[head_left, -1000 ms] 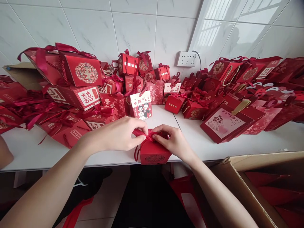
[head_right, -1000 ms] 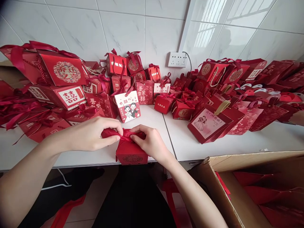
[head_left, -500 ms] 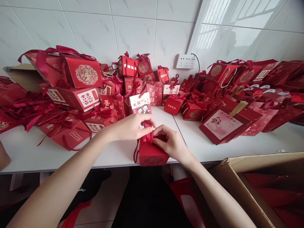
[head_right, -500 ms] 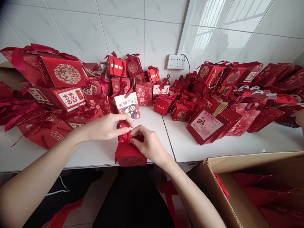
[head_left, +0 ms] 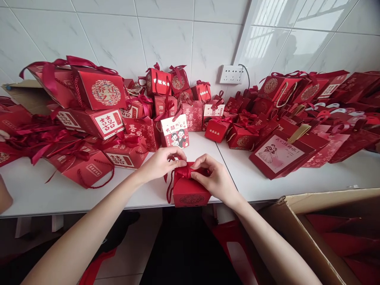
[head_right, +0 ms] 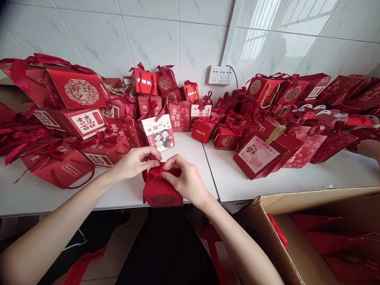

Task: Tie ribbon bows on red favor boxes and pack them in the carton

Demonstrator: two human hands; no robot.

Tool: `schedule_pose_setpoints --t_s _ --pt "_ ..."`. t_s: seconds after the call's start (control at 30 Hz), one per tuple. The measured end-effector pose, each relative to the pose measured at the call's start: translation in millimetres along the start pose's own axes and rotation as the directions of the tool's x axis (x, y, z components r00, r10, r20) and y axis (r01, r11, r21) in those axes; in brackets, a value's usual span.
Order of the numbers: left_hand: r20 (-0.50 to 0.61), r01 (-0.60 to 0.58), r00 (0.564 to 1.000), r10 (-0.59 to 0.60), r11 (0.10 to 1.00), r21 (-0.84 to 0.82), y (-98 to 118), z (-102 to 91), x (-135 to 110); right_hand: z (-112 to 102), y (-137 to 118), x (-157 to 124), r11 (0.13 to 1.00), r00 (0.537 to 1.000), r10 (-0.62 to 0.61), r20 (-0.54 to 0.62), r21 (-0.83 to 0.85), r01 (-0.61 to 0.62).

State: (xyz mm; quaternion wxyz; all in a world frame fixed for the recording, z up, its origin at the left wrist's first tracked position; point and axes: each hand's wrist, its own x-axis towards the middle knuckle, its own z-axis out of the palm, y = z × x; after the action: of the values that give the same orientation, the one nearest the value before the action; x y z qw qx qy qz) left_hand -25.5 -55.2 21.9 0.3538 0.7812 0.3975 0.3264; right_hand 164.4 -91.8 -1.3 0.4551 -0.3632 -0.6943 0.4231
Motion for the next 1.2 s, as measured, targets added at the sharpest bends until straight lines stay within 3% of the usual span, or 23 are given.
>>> schedule_pose_setpoints --t_s 0.17,0.3,0.43,0.67,0.8,0.97,1.07,1.2 --pt "-0.084 0.025 0.996 -0.029 0.999 -0.047 -4 2.8 -1 -1 1 -1 0.999 1.0 0.012 0.003 0.03 -0.012" --pt "-0.139 -0.045 0.99 0.03 0.993 -0.107 2 5.3 2 -1 1 0 0.999 0.999 0.038 0.019 0.023 -0.039" --pt "-0.115 -0.096 0.99 0.079 0.984 -0.152 5 7.0 7 -1 1 0 0.999 0.999 0.042 0.015 0.004 -0.042" --pt "-0.105 -0.032 0.994 0.018 0.991 -0.134 -11 10.3 7 -1 3 0 0.998 0.999 0.051 0.013 0.041 -0.052" --pt "-0.127 -0.103 0.987 0.098 0.994 -0.027 -14 9.1 1 0 6 0 0.99 0.999 0.049 -0.001 0.131 -0.048" --pt "-0.15 -0.251 0.938 0.312 0.911 0.327 -4 9.7 -11 2 6 0 0.995 0.999 0.012 -0.034 0.104 -0.008" --pt "-0.121 -0.255 0.929 0.35 0.843 0.473 4 13.3 -19 2 5 0 0.996 0.999 -0.011 -0.047 0.085 0.015" --pt "-0.112 -0.259 0.926 0.36 0.823 0.506 12 16.2 -29 2 5 0 0.998 0.997 -0.013 -0.071 0.064 0.017"
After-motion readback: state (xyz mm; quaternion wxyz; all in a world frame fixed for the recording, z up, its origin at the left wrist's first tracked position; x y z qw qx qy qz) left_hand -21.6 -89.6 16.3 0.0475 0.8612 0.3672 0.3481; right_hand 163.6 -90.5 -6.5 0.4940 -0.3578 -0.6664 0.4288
